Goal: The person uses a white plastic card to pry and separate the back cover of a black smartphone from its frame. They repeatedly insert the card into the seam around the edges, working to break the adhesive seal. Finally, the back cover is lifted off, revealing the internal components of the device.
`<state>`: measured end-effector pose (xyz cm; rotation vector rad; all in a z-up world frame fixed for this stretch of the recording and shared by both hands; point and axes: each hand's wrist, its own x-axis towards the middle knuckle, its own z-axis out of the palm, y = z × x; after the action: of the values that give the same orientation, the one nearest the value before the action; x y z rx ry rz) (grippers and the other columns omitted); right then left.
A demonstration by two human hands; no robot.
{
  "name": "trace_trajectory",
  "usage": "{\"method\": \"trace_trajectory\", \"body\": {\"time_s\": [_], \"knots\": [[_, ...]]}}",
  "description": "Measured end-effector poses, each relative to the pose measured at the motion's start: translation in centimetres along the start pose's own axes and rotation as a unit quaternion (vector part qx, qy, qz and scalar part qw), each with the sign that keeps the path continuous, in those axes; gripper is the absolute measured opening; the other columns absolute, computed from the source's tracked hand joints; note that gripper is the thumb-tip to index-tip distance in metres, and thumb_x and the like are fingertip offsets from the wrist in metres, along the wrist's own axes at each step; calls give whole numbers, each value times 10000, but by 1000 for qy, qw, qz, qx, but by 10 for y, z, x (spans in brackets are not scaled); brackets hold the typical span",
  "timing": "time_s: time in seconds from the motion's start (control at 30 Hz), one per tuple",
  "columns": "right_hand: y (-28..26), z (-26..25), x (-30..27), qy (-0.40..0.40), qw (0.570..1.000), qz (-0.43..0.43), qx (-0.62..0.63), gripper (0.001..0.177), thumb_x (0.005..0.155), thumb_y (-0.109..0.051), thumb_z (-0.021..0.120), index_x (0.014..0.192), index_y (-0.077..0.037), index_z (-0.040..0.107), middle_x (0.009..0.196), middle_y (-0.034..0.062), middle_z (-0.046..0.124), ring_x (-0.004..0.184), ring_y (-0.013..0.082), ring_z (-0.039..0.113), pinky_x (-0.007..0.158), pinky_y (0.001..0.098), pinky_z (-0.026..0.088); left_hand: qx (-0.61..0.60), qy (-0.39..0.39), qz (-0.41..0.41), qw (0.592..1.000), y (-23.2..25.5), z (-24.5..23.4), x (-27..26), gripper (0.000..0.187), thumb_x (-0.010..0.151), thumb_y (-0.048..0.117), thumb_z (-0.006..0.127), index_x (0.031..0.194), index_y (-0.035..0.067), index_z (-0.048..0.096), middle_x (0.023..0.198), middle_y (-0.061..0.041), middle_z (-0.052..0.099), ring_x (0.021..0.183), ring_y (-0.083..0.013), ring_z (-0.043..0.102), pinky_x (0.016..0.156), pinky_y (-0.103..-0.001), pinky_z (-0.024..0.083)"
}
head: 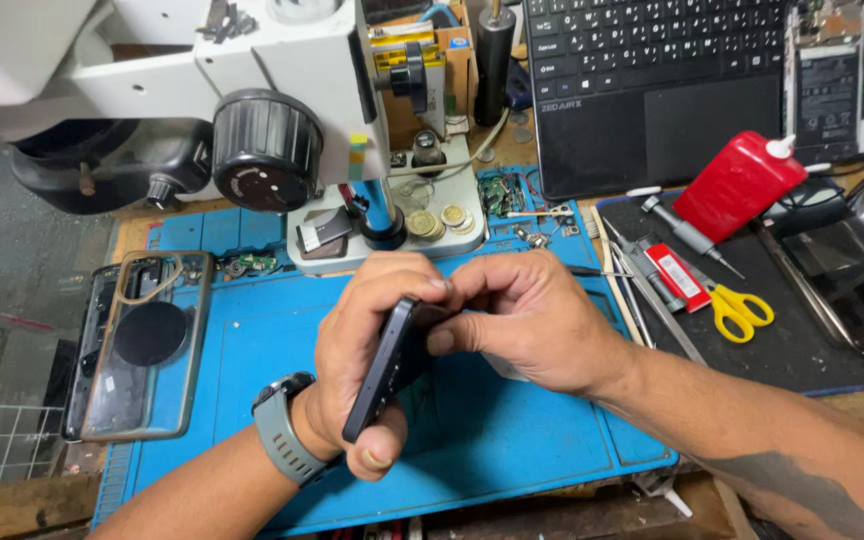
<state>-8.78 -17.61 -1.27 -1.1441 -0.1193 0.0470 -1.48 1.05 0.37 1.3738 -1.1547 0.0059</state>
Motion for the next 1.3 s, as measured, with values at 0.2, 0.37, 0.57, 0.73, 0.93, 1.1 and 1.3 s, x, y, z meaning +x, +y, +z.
{"method": "trace_trajectory", "body": {"time_s": [0.2, 0.37, 0.57, 0.73, 0.93, 1.1, 1.3], "knots": [[9, -4, -2, 8, 1000, 2, 27, 155, 896, 99, 736, 1032, 32, 702, 970, 84, 726, 904, 139, 701, 825, 274, 582, 5, 20, -11, 1000, 0, 4, 1, 961, 879, 868, 391, 1160, -36, 559, 1049, -174, 629, 1004, -282, 634, 964, -416, 540], [14, -7, 2, -10, 999, -8, 37, 146, 911, 66, 736, 1040, 12, 695, 983, 75, 725, 917, 127, 699, 842, 271, 587, 19, 45, 4, 999, -3, 6, -1, 910, 913, 811, 366, 1153, -48, 548, 1045, -183, 631, 1003, -288, 636, 959, -415, 543], [14, -9, 3, -40, 995, -24, 86, 133, 923, 84, 750, 972, -17, 679, 991, 57, 700, 944, 123, 657, 859, 264, 538, 20, 28, 11, 999, -6, 0, -3, 890, 957, 776, 372, 1233, -52, 549, 1171, -206, 619, 1025, -277, 645, 917, -374, 535], [12, -11, 5, -67, 994, -22, 87, 144, 931, 88, 765, 939, -24, 675, 1013, 65, 687, 977, 139, 624, 886, 284, 501, 13, 38, -9, 999, -5, 4, 3, 926, 918, 806, 350, 1150, -69, 542, 1098, -220, 617, 1022, -315, 651, 960, -431, 566], [10, -12, 7, -84, 992, -31, 90, 148, 904, 44, 774, 896, -49, 659, 1038, 32, 698, 1040, 118, 618, 937, 277, 484, 7, 32, -46, 998, 2, 6, 6, 1011, 892, 887, 315, 1153, -65, 531, 1108, -206, 599, 1048, -330, 675, 998, -455, 585], [13, -15, 8, -77, 995, -36, 61, 160, 901, 45, 794, 900, -43, 660, 959, 20, 694, 976, 113, 616, 955, 290, 489, 12, 35, -45, 998, 2, 6, 5, 1024, 884, 906, 301, 1155, -54, 530, 1111, -197, 602, 1053, -332, 683, 1020, -468, 595], [5, -11, 5, -54, 997, -62, -4, 159, 890, 27, 786, 994, -34, 682, 1003, 21, 713, 980, 105, 648, 1150, 268, 448, 31, 38, -26, 998, -1, 7, 7, 1007, 878, 900, 313, 1136, -42, 557, 1085, -194, 609, 1009, -303, 639, 999, -454, 553]]}}
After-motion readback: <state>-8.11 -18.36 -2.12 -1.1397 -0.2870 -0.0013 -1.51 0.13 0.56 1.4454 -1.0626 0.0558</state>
